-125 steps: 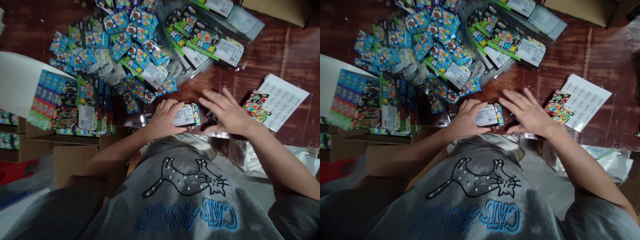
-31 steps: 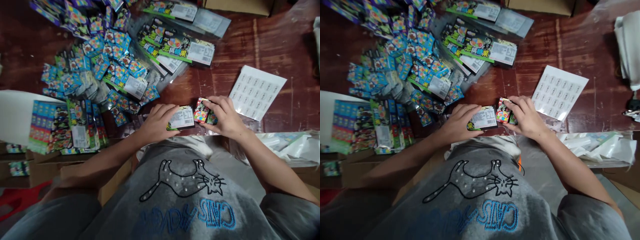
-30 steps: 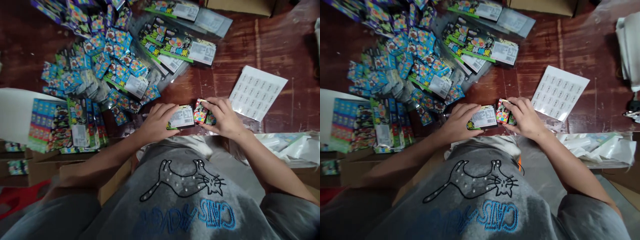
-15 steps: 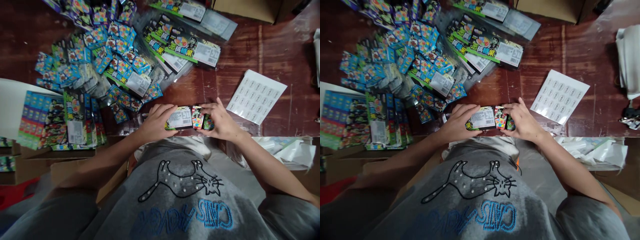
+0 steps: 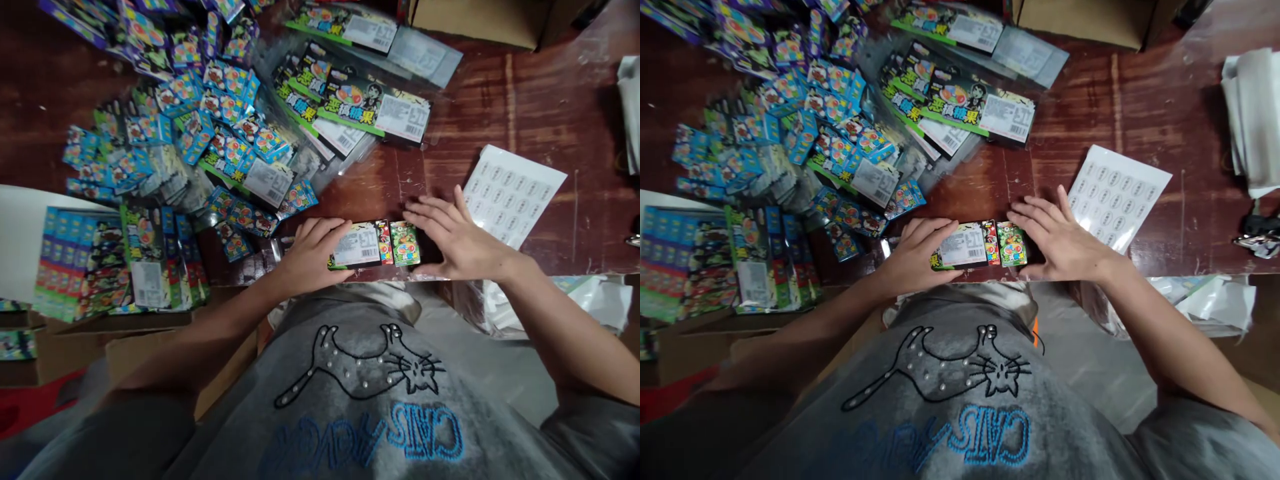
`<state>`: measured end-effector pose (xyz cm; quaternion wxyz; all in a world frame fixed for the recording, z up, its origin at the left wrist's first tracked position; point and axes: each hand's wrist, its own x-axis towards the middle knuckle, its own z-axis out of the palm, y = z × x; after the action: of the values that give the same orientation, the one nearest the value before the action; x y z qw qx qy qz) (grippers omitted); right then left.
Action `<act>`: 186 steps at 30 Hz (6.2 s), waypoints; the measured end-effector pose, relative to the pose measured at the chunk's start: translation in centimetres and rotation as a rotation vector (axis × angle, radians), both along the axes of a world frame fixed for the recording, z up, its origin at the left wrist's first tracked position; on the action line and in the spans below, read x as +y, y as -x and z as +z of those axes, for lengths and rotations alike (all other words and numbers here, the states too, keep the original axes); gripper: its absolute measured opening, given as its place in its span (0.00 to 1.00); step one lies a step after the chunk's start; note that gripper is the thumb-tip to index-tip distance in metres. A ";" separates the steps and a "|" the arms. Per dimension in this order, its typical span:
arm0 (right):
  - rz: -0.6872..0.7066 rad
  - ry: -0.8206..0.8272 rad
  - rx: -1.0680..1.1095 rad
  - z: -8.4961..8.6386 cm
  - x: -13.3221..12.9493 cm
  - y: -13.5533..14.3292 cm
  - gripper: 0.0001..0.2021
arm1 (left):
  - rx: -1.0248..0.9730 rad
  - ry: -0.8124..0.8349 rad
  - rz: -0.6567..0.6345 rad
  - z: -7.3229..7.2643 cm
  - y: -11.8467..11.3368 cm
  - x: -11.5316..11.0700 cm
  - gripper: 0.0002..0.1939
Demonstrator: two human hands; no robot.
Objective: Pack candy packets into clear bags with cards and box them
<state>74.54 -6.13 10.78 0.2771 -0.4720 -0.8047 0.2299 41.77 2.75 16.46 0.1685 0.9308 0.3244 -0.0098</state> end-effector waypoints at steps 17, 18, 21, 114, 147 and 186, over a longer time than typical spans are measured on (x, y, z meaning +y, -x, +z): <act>0.037 -0.030 0.052 1.6 3.1 -1.3 0.37 | -0.141 0.013 0.034 0.5 -2.0 0.3 0.45; 0.030 -0.038 0.042 1.7 3.1 -1.1 0.37 | -0.153 -0.011 0.049 0.5 -2.3 0.2 0.45; -0.019 -0.088 0.007 2.2 2.9 -1.5 0.36 | -0.191 -0.095 0.089 0.4 -2.7 0.2 0.45; -0.679 0.005 0.235 0.9 -2.4 -5.6 0.25 | -0.295 0.342 -0.042 0.7 -11.4 7.6 0.05; -1.167 -0.010 0.776 1.0 -2.8 -6.8 0.33 | -0.727 0.567 0.020 -1.4 -24.1 7.3 0.36; -0.773 0.059 0.698 3.0 -3.5 -10.6 0.34 | -0.674 0.449 0.048 -3.2 -23.9 6.5 0.31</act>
<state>85.12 -9.61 13.74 0.5802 -0.6373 -0.4246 0.2772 65.63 9.23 13.30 0.4648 0.8141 0.2622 0.2291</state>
